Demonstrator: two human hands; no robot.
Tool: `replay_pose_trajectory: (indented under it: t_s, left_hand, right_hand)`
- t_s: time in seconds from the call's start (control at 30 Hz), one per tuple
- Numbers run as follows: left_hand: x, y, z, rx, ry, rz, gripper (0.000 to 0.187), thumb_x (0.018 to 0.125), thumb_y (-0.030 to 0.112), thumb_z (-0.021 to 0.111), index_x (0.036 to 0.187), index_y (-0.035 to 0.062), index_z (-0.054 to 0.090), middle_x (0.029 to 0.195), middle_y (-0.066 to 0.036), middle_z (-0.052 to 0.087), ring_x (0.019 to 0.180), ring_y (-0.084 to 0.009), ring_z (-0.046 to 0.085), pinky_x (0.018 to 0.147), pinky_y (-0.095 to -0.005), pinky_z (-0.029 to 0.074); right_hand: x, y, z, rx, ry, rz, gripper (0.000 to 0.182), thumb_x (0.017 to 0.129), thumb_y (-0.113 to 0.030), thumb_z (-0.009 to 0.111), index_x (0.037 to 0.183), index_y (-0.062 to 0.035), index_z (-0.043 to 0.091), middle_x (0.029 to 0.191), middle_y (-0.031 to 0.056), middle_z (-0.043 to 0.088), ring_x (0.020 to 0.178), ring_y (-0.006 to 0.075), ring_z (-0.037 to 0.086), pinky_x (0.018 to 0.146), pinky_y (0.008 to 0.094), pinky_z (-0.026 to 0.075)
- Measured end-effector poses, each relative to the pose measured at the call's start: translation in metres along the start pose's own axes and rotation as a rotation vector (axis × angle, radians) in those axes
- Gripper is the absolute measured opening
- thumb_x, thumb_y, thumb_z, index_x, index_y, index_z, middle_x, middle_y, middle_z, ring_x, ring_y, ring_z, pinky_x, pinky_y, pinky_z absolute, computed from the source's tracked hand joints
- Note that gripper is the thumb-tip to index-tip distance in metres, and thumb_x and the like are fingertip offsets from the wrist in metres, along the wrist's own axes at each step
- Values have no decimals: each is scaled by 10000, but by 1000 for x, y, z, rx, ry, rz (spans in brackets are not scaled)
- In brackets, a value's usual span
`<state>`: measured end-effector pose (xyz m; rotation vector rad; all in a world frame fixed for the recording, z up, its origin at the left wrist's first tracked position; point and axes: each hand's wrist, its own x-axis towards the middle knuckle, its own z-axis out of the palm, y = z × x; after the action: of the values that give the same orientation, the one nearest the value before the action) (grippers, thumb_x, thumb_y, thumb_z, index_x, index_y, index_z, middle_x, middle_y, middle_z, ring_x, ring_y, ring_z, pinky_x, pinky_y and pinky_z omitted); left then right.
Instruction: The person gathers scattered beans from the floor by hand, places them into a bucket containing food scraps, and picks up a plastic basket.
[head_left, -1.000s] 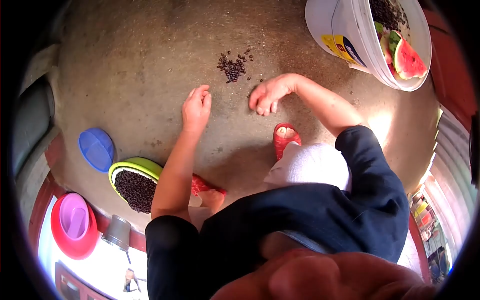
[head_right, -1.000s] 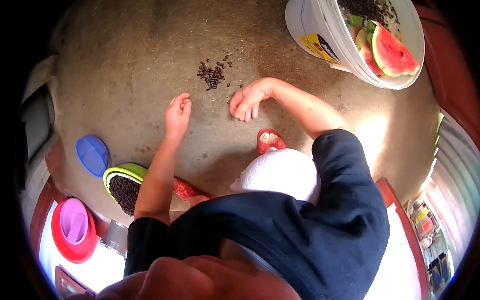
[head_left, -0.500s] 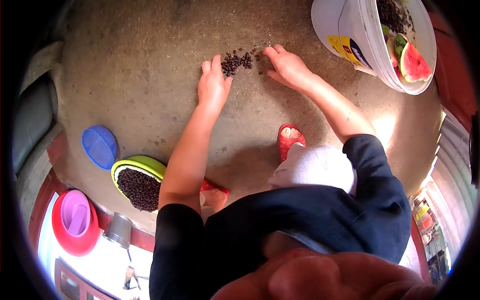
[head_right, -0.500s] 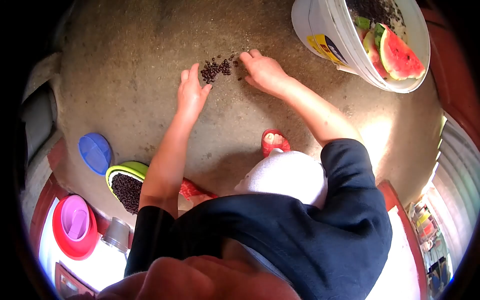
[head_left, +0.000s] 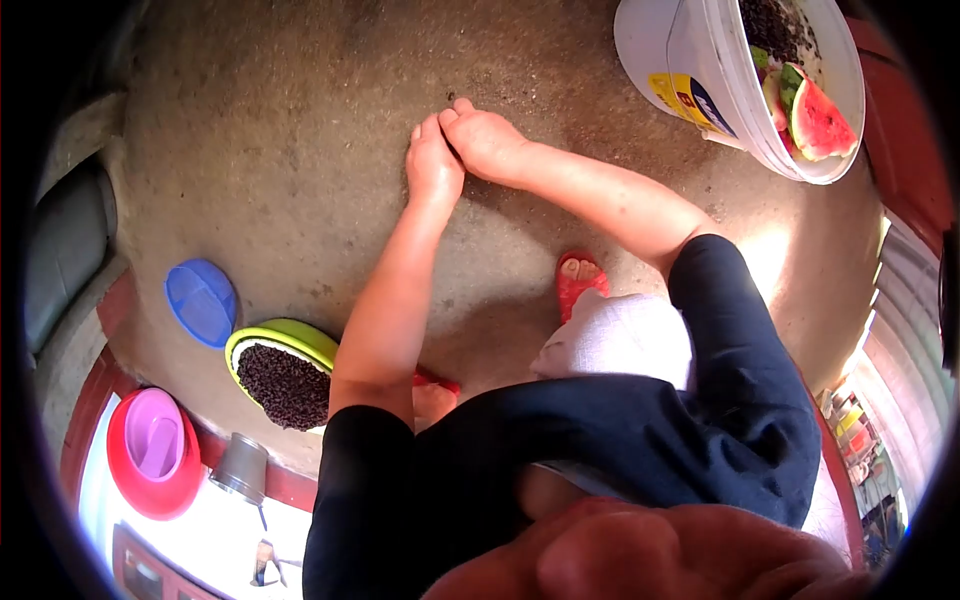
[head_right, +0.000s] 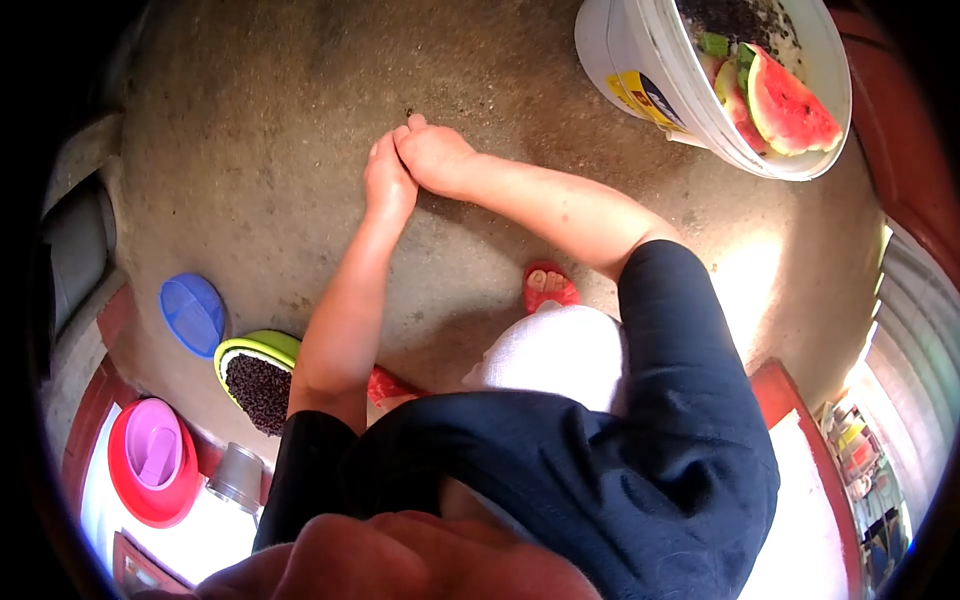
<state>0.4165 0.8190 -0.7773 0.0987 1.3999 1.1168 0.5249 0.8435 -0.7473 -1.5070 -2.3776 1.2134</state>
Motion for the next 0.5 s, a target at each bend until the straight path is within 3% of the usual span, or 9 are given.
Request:
replay_pose_trajectory:
  t_s: [0.03, 0.1, 0.17, 0.27, 0.4, 0.47, 0.5]
  left_hand:
    - [11, -10, -12, 435, -67, 273, 295, 789, 32, 593, 1080, 23, 544, 1060, -139, 581, 937, -236, 576, 833, -346, 467]
    - [18, -13, -25, 876, -130, 546, 282, 788, 23, 588, 1068, 27, 554, 1030, -120, 594, 898, -223, 586, 808, -340, 479]
    - [11, 2, -23, 970, -191, 303, 256, 788, -8, 565, 1043, 17, 563, 913, -78, 610, 788, -185, 602, 707, -318, 507]
    - [7, 8, -18, 812, -197, 196, 313, 796, -60, 601, 1091, -9, 513, 821, -32, 592, 675, -125, 580, 599, -253, 522]
    - [-19, 32, -6, 778, -224, 217, 298, 796, -59, 587, 1080, -2, 516, 848, -41, 586, 714, -119, 577, 625, -257, 527]
    - [-41, 59, 15, 829, -278, 316, 295, 799, -61, 574, 1082, -4, 511, 871, -39, 581, 732, -108, 567, 615, -258, 528]
    - [-44, 65, 23, 798, -279, 429, 287, 734, -42, 547, 1016, 6, 533, 790, -67, 588, 707, -139, 569, 637, -286, 484]
  right_hand:
    - [2, 3, 6, 44, 28, 30, 210, 817, -121, 522, 962, 27, 556, 1012, 250, 548, 882, 397, 595, 759, 440, 500]
    - [7, 13, 11, 103, 93, -14, 212, 780, -112, 576, 940, 27, 562, 1002, 250, 551, 887, 398, 592, 764, 440, 496]
    - [8, 18, 15, 231, 176, -24, 261, 682, -67, 689, 898, 23, 574, 951, 250, 565, 895, 397, 590, 766, 431, 489]
    - [7, 18, 10, 422, 173, 8, 221, 699, -41, 657, 895, 15, 573, 929, 242, 578, 893, 386, 593, 768, 420, 484]
    - [-6, 0, -14, 496, 203, 17, 201, 706, -17, 623, 898, 9, 569, 908, 231, 588, 881, 375, 595, 766, 412, 482]
    - [-15, -10, -40, 482, 270, -1, 262, 704, -14, 583, 965, -1, 561, 922, 197, 604, 875, 339, 610, 744, 394, 490]
    - [-18, -14, -55, 389, 383, -84, 262, 706, -17, 582, 967, -8, 563, 909, 190, 603, 857, 320, 611, 739, 381, 493]
